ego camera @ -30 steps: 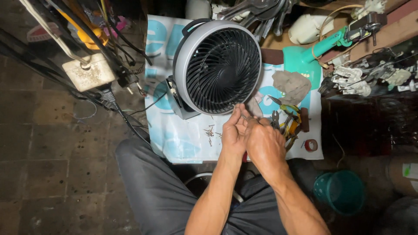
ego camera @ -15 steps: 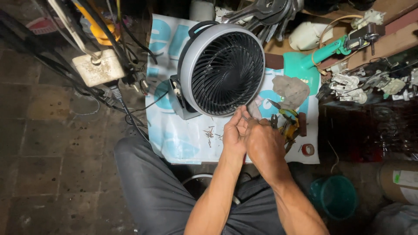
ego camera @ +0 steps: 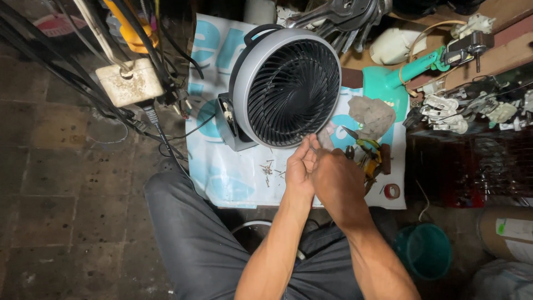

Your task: The person assembles a small electric fan by hand, starting with the internal fan blade and motor assembly. They then attach the front protective grill and secure it using a screwdriver to tighten screws around the perimeter.

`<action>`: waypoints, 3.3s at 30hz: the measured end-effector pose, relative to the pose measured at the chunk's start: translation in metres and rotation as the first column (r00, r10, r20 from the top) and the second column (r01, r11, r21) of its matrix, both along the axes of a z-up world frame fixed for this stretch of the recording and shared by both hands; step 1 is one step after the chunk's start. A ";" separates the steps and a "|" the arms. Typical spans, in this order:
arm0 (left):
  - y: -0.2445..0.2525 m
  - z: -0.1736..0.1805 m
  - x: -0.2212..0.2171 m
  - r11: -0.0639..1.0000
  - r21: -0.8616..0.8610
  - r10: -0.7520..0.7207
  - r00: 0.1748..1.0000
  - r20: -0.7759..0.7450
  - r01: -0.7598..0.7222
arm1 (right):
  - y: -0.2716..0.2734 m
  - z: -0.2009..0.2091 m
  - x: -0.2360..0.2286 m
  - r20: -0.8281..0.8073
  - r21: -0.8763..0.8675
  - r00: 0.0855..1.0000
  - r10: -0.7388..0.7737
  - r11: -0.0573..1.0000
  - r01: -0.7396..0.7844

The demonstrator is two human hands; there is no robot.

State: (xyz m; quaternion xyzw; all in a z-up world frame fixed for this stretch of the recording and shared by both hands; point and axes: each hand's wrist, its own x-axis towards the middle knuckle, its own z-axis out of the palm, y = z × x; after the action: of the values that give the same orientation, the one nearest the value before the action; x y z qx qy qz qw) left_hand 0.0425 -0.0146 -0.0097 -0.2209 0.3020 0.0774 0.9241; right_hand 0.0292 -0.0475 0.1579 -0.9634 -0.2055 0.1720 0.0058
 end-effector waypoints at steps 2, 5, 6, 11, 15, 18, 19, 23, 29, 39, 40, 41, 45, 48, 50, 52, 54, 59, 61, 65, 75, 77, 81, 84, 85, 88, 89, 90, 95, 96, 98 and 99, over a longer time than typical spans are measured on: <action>0.000 -0.002 0.001 1.000 -0.003 -0.006 1.000 -0.002 0.006 | 0.012 -0.005 -0.005 0.004 -0.043 0.996 -0.084 0.996 0.084; 0.001 0.003 -0.001 0.999 0.031 -0.043 0.999 0.006 0.042 | 0.023 -0.015 -0.007 0.033 -0.165 0.985 -0.169 0.971 0.172; 0.002 0.006 -0.003 0.995 0.068 -0.075 0.997 0.015 0.074 | 0.025 -0.018 -0.007 0.054 -0.243 0.984 -0.171 0.953 0.179; 0.000 0.025 -0.014 0.984 0.131 -0.133 0.989 0.069 0.124 | -0.011 -0.028 0.019 -0.022 0.026 1.000 0.012 1.000 -0.011; -0.002 0.019 -0.015 0.947 0.263 -0.202 0.978 0.053 0.182 | -0.010 -0.014 0.019 -0.006 0.002 0.999 0.039 0.999 -0.039; -0.006 0.010 -0.011 0.941 0.278 -0.194 0.981 -0.017 0.191 | -0.024 -0.014 0.019 0.009 0.162 0.999 0.034 0.986 -0.035; -0.010 0.000 -0.006 0.941 0.280 -0.195 0.981 -0.015 0.191 | -0.023 -0.003 0.014 0.011 0.164 0.999 0.033 0.986 -0.034; -0.016 -0.005 -0.001 0.941 0.279 -0.189 0.981 -0.040 0.193 | -0.036 -0.002 0.011 0.087 0.175 0.995 0.053 0.982 -0.067; -0.008 -0.015 -0.010 0.825 0.544 -0.040 0.976 -0.213 0.152 | -0.051 -0.021 0.016 0.141 0.104 0.988 0.070 0.991 -0.085; 0.055 -0.023 -0.013 0.460 0.881 0.174 0.984 0.038 -0.115 | -0.040 -0.002 0.017 0.051 0.083 0.999 0.013 0.996 -0.017; 0.059 -0.020 -0.012 0.460 0.880 0.178 0.983 0.040 -0.119 | -0.040 -0.003 0.017 0.054 0.082 0.998 0.017 0.996 -0.021; 0.062 -0.016 -0.011 0.425 0.897 0.163 0.985 0.053 -0.119 | -0.040 -0.003 0.016 0.071 0.044 0.997 0.022 0.999 -0.025; 0.061 -0.030 -0.006 0.354 0.929 0.141 0.988 0.061 -0.108 | -0.040 -0.011 0.014 0.074 0.101 0.997 0.036 0.994 -0.044; 0.060 -0.020 -0.009 0.279 0.959 0.140 0.990 0.010 -0.049 | -0.044 -0.030 0.021 0.189 -0.057 0.976 0.107 0.994 -0.097; 0.061 -0.014 -0.012 0.233 0.972 0.140 0.990 -0.016 -0.017 | -0.039 -0.020 0.013 0.269 -0.107 0.950 0.160 0.985 -0.135; 0.062 -0.011 -0.012 0.188 0.982 0.143 0.989 -0.046 0.019 | -0.037 -0.017 0.014 0.340 -0.159 0.915 0.216 0.972 -0.170; 0.063 -0.008 -0.011 0.135 0.990 0.131 0.990 -0.059 0.041 | -0.040 -0.019 0.023 0.119 -0.042 0.980 0.160 0.987 -0.156; 0.064 0.006 -0.014 0.100 0.991 0.152 0.983 -0.104 0.090 | -0.051 -0.042 0.038 0.207 0.062 0.965 0.160 0.982 -0.176; 0.064 0.010 -0.013 0.096 0.991 0.158 0.982 -0.108 0.093 | -0.051 -0.045 0.034 0.307 0.066 0.925 0.222 0.965 -0.253; 0.068 0.020 -0.018 0.081 0.989 0.155 0.978 -0.137 0.126 | -0.046 -0.042 0.032 0.450 -0.071 0.861 0.235 0.971 -0.228; 0.064 0.019 -0.016 0.027 0.990 0.171 0.975 -0.139 0.137 | -0.042 -0.053 0.037 0.836 -0.335 0.252 0.488 0.817 -0.469; 0.062 0.012 -0.013 0.030 0.990 0.168 0.975 -0.142 0.139 | -0.050 -0.072 0.040 0.791 -0.238 0.426 0.439 0.862 -0.448; 0.058 -0.002 -0.008 0.016 0.989 0.168 0.975 -0.148 0.148 | -0.026 -0.022 0.062 -0.176 -0.056 0.955 -0.239 0.971 0.233; 0.063 0.014 -0.014 0.008 0.989 0.141 0.979 -0.149 0.149 | -0.030 -0.005 0.065 -0.614 0.307 0.723 -0.317 0.747 0.589; 0.060 0.008 -0.010 0.004 0.990 0.138 0.981 -0.137 0.138 | -0.031 -0.006 0.065 -0.607 0.316 0.728 -0.318 0.744 0.588; 0.061 -0.012 -0.009 0.000 0.989 0.140 0.979 -0.146 0.147 | -0.024 -0.027 0.061 -0.461 0.150 0.881 -0.109 0.969 0.198; 0.062 -0.015 -0.007 0.010 0.992 0.140 0.982 -0.125 0.125 | -0.019 -0.040 0.062 -0.249 -0.043 0.967 0.048 0.997 -0.061; 0.060 -0.019 -0.007 0.025 0.994 0.138 0.985 -0.107 0.105 | -0.018 -0.053 0.062 -0.068 -0.285 0.965 0.254 0.922 -0.262; 0.058 -0.023 -0.009 0.031 0.997 0.166 0.983 -0.075 0.070 | -0.009 -0.062 0.057 0.017 -0.327 0.942 0.336 0.892 -0.312; 0.057 -0.025 -0.006 0.016 0.999 0.171 0.984 -0.052 0.050 | -0.005 -0.059 0.058 0.062 -0.314 0.947 0.315 0.907 -0.281; 0.056 -0.024 -0.009 0.000 0.998 0.162 0.985 -0.057 0.057 | 0.003 -0.046 0.070 -0.090 -0.218 0.987 0.133 0.964 -0.150; 0.056 -0.023 -0.011 -0.017 0.998 0.155 0.986 -0.059 0.062 | 0.007 -0.039 0.077 -0.252 -0.142 0.967 -0.038 0.990 0.001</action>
State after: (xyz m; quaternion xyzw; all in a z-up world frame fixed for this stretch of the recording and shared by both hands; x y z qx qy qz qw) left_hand 0.0319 0.0414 -0.0324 0.4999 0.2184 0.3166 0.7759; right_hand 0.1063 -0.0403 0.1192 -0.9334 -0.1808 0.3080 -0.0344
